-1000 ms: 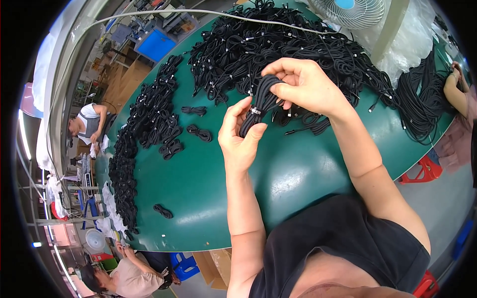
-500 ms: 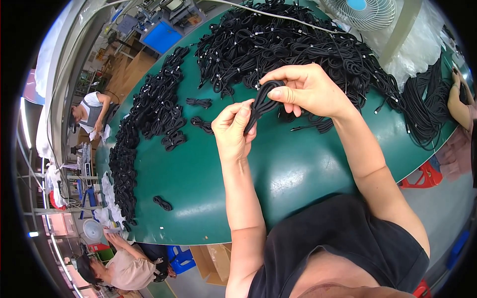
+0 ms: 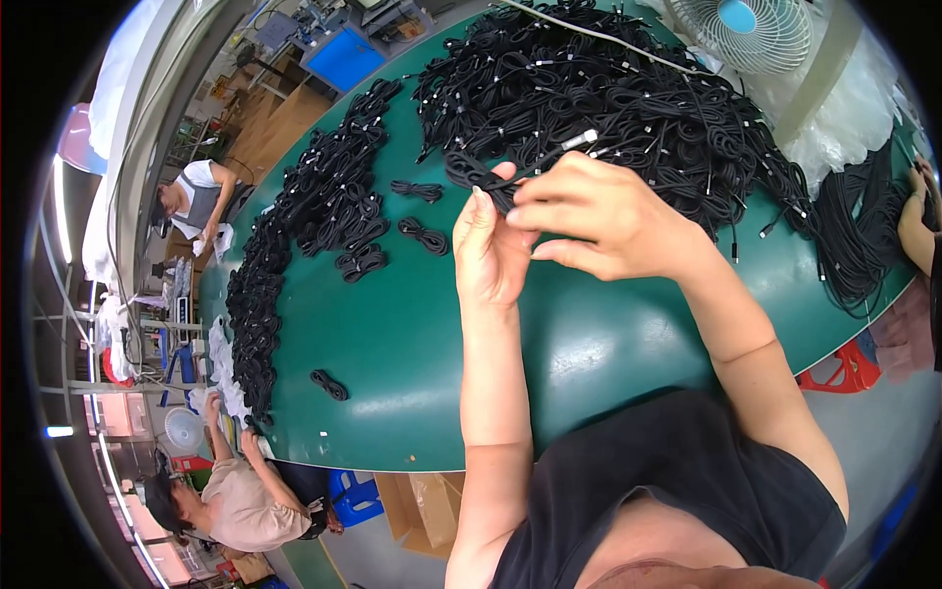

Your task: Bundling and securing black USB cables with ties at a factory workbench.

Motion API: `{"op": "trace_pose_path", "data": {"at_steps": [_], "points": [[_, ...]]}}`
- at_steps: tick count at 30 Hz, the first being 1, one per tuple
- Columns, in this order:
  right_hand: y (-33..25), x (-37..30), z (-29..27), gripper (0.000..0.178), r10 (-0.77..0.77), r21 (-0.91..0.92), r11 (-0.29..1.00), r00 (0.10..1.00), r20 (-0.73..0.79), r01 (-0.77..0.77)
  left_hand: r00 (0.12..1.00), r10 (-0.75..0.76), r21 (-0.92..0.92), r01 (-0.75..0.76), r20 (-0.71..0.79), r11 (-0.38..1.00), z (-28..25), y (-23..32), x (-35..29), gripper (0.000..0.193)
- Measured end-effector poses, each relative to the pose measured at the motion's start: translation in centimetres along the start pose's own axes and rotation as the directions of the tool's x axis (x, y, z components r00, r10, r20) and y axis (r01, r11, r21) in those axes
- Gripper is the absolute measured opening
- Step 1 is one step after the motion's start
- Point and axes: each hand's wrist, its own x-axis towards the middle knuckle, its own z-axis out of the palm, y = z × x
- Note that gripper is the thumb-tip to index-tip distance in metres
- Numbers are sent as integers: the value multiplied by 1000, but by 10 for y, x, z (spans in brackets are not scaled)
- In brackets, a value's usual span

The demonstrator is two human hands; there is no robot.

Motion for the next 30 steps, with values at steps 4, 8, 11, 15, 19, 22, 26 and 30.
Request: {"op": "trace_pose_path", "data": {"at_steps": [4, 8, 11, 15, 19, 22, 26, 30], "points": [[5, -3, 0, 20, 105, -161, 977, 972, -210, -140, 985, 80, 80, -93, 156, 992, -1, 6, -1, 33], [1, -6, 0, 9, 194, -264, 940, 976, -99, -214, 977, 110, 193, -145, 183, 970, 4, 4, -4, 34], [-4, -8, 3, 8, 233, -223, 944, 970, -73, -243, 974, 157, 403, -211, 162, 891, 3, 1, -6, 31], [-5, -1, -2, 12, 315, -124, 941, 949, -22, -315, 983, 90, 360, -143, 159, 922, 15, -7, -9, 30], [-12, 13, -20, 18, 380, -177, 919, 912, 156, -352, 982, 130, 229, -159, 136, 960, 13, 9, -9, 34], [-16, 10, -26, 18, 431, -171, 902, 854, 291, -397, 984, 97, 326, -141, 149, 935, 13, 6, -16, 34], [-17, -9, -12, 11, 379, 148, 910, 922, 84, -387, 994, 24, 350, -58, 103, 935, 25, -9, -33, 43], [-28, -14, -13, 17, 650, 473, 560, 715, 259, -680, 987, -10, 313, -41, 160, 949, 18, -7, -42, 47]]}}
